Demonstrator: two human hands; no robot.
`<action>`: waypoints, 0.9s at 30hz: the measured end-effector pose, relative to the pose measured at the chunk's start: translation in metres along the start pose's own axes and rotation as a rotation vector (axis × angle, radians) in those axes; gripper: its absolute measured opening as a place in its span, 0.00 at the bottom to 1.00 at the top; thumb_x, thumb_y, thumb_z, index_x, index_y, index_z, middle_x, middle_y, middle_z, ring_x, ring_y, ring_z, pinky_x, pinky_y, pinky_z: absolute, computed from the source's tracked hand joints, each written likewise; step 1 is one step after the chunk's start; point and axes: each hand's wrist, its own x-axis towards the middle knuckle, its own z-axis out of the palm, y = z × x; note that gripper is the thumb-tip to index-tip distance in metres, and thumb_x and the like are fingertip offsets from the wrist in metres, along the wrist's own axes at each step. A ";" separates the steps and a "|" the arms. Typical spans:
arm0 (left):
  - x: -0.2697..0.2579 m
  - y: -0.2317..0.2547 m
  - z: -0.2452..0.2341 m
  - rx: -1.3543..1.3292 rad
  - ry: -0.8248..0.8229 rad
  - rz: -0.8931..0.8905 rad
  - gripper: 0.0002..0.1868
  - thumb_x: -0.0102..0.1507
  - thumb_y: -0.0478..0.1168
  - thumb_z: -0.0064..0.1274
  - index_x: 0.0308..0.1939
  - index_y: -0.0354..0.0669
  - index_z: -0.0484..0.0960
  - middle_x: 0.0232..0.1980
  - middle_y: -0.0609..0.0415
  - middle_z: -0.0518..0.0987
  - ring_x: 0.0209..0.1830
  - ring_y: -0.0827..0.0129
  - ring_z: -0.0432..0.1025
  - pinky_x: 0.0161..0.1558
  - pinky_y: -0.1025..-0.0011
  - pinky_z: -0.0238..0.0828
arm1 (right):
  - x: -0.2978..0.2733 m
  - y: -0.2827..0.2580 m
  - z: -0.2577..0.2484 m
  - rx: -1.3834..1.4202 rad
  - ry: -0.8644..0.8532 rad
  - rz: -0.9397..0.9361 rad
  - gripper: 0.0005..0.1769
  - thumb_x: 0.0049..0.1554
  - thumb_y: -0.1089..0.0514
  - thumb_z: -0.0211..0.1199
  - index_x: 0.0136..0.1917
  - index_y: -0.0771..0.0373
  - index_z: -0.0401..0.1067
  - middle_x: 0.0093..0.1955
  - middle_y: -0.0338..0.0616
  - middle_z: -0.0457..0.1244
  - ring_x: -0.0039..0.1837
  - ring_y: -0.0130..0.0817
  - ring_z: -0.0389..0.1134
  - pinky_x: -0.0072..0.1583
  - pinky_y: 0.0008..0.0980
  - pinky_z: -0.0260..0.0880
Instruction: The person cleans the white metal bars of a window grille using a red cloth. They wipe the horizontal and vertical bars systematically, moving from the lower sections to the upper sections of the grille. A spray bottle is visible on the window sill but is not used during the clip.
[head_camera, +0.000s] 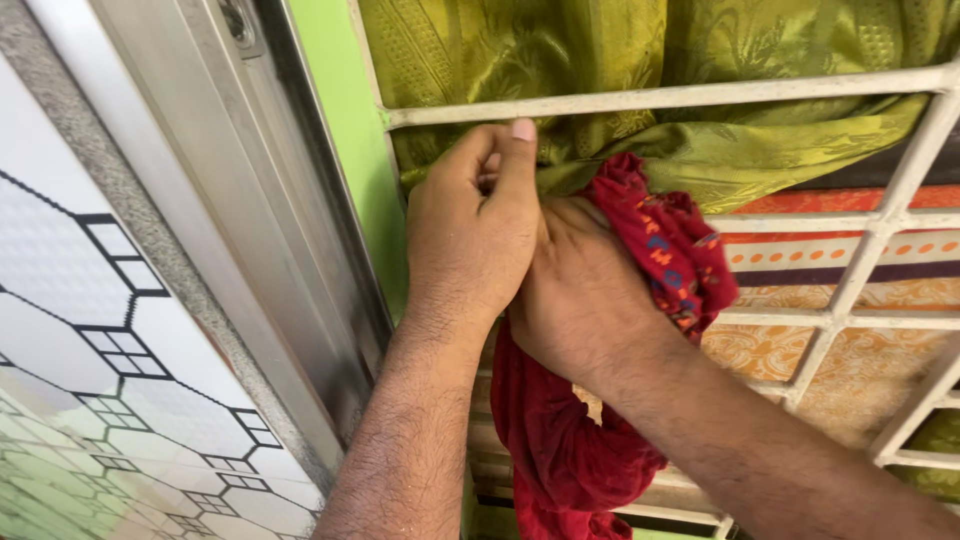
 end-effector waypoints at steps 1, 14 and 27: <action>0.000 -0.002 0.001 0.017 -0.009 0.022 0.24 0.69 0.57 0.42 0.48 0.43 0.85 0.41 0.52 0.87 0.46 0.65 0.82 0.54 0.64 0.76 | -0.004 0.001 -0.006 -0.019 -0.022 0.039 0.26 0.47 0.70 0.60 0.61 0.77 0.68 0.54 0.61 0.66 0.60 0.53 0.67 0.66 0.50 0.67; -0.016 -0.014 0.019 0.067 0.035 0.356 0.14 0.68 0.49 0.50 0.47 0.44 0.84 0.45 0.55 0.85 0.52 0.65 0.80 0.59 0.63 0.72 | -0.072 0.036 -0.061 -0.146 0.059 -0.032 0.37 0.40 0.73 0.58 0.65 0.69 0.70 0.71 0.53 0.64 0.76 0.48 0.61 0.75 0.43 0.61; -0.065 0.016 0.118 -0.208 0.020 0.709 0.09 0.66 0.39 0.58 0.50 0.44 0.81 0.44 0.55 0.79 0.45 0.67 0.75 0.49 0.70 0.72 | -0.155 0.117 -0.103 -0.172 0.527 0.270 0.29 0.62 0.74 0.52 0.75 0.68 0.60 0.70 0.52 0.59 0.71 0.42 0.63 0.75 0.35 0.64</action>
